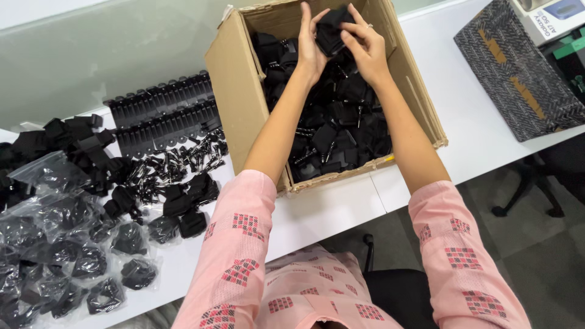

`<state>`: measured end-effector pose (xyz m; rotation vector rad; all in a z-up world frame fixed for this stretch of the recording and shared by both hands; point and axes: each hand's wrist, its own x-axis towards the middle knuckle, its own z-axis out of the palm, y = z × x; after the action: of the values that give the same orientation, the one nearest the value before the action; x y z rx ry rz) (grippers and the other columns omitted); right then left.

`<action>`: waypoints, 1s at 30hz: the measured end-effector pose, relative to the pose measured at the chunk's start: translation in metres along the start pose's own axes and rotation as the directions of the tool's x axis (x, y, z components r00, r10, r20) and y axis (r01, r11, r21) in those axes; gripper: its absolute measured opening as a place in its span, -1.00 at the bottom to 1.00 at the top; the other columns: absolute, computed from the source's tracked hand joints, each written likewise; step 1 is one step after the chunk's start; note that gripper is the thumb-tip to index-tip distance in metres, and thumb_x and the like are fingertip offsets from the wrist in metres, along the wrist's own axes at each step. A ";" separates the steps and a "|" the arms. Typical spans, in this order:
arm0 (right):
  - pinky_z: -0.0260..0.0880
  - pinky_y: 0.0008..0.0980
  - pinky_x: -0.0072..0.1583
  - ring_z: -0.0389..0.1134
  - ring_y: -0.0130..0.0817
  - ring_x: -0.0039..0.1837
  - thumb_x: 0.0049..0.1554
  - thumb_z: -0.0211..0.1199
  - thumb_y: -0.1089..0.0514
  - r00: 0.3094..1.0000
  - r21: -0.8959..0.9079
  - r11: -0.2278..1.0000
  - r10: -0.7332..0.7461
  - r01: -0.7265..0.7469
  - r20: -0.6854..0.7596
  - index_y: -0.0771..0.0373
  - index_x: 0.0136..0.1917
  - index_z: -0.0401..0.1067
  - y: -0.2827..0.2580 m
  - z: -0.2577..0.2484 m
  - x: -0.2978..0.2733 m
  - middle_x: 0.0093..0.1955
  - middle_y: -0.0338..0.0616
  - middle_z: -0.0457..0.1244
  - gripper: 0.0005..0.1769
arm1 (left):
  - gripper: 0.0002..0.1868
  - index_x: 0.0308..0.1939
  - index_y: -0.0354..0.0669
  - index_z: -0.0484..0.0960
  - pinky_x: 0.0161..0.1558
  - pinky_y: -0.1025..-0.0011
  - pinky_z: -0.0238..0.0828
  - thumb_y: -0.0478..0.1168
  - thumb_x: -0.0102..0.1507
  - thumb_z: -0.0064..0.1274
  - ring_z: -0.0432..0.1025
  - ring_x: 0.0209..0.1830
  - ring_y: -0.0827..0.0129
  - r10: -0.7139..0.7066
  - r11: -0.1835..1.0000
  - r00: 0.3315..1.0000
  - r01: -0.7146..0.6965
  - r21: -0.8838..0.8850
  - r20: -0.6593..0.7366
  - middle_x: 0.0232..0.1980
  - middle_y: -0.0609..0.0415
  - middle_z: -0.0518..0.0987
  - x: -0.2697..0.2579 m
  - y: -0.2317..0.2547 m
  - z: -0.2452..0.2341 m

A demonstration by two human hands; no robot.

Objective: The person picks up black plastic components from a large cardboard box and places them onto a white work surface, occasionally sorting them into groups or small plastic bags.

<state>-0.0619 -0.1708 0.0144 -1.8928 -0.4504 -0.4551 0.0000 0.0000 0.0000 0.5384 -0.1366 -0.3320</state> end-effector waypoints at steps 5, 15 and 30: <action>0.31 -0.57 -0.02 0.24 -0.60 0.01 0.46 0.11 -0.17 0.979 0.312 0.929 0.205 -0.198 0.012 0.18 0.27 0.30 -0.016 0.002 0.002 0.68 -0.07 0.13 -0.60 | -0.22 0.29 -0.25 0.46 -0.01 0.19 0.57 0.26 0.20 0.11 0.55 0.05 0.21 0.036 0.988 0.999 -0.030 0.151 -0.033 0.10 -0.09 0.61 -0.019 0.000 0.009; 0.55 -0.31 0.25 0.43 -0.31 0.20 0.37 0.10 -0.20 0.865 0.449 0.740 0.423 -0.501 0.268 0.23 0.43 0.23 -0.069 -0.002 -0.002 0.29 -0.04 0.26 -0.43 | -0.37 0.28 -0.32 0.47 0.13 0.37 0.47 -0.26 0.18 0.36 0.50 0.08 0.29 0.310 0.868 0.951 -0.281 0.409 -0.004 0.10 -0.10 0.58 -0.041 -0.002 0.023; 0.59 -0.39 0.11 0.50 -0.38 0.09 0.36 0.26 0.17 0.948 0.610 0.754 0.319 -0.246 -0.013 0.36 0.34 0.29 -0.232 0.099 -0.028 0.11 -0.09 0.42 -0.63 | -0.20 0.47 -0.17 0.27 0.12 0.26 0.52 -0.33 0.20 0.30 0.48 0.14 0.26 0.323 0.934 0.938 -0.296 0.200 -0.123 0.14 -0.07 0.54 -0.195 0.104 0.070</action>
<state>-0.1939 -0.0014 0.1491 -1.2678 -0.1846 -0.1793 -0.1690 0.1171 0.1056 0.7076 -0.1002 0.0331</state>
